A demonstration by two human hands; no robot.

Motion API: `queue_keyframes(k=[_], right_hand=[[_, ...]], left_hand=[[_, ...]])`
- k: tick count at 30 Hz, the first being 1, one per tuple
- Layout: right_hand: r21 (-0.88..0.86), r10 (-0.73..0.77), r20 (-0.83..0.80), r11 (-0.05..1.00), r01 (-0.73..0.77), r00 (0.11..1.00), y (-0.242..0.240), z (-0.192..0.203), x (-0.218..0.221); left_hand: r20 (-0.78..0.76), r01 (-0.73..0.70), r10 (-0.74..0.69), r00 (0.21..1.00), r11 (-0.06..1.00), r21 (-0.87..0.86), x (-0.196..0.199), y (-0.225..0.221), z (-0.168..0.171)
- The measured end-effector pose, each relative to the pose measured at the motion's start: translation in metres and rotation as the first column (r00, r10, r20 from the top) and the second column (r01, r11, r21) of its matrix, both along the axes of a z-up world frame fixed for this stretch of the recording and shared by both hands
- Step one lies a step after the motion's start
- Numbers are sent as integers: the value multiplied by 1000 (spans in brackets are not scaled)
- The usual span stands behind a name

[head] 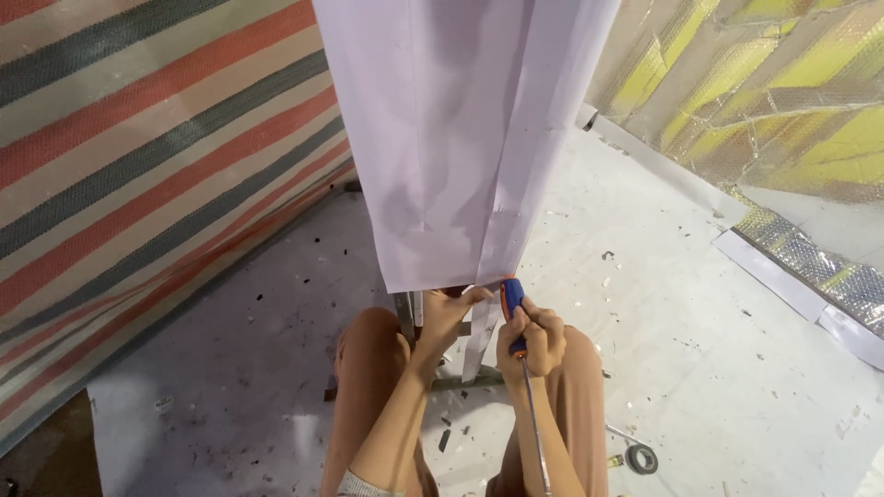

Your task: Fastening a banner to a metal frame and trimming the edges with a utility knife.

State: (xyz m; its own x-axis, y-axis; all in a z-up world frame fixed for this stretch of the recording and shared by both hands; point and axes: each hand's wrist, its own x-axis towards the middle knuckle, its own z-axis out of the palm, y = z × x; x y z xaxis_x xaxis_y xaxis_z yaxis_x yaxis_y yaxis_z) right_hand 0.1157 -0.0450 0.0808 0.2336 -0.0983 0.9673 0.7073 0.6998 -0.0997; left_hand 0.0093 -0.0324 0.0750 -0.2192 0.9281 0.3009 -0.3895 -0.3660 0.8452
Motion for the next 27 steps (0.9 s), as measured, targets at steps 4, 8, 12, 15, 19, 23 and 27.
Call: queue_keyframes(k=[4,8,12,15,19,23,27], right_hand=[[-112,14,-38,994,-19,999,-11,16,2],[-148,86,103,986,-70,991,-16,17,1],[-214,45,125,977,-18,991,-30,22,-6],[-323,9,26,946,0,1000,-55,26,-8],[-320,21,-58,947,-39,998,-78,26,2],[-197,70,-36,977,-76,997,-61,-3,7],[-275,120,-16,954,-119,993,-39,-17,2]], left_hand=[[-33,-15,15,999,1000,10,-1,-10,21],[-71,-50,53,996,998,46,-5,8,-12],[-53,-38,41,998,998,56,-5,9,-15],[-114,-11,12,993,1000,13,-13,0,10],[-140,85,-85,987,996,-13,-17,-7,20],[-98,101,-106,990,994,-48,-15,-9,18],[-158,72,-92,983,989,-128,-18,-3,-1]])
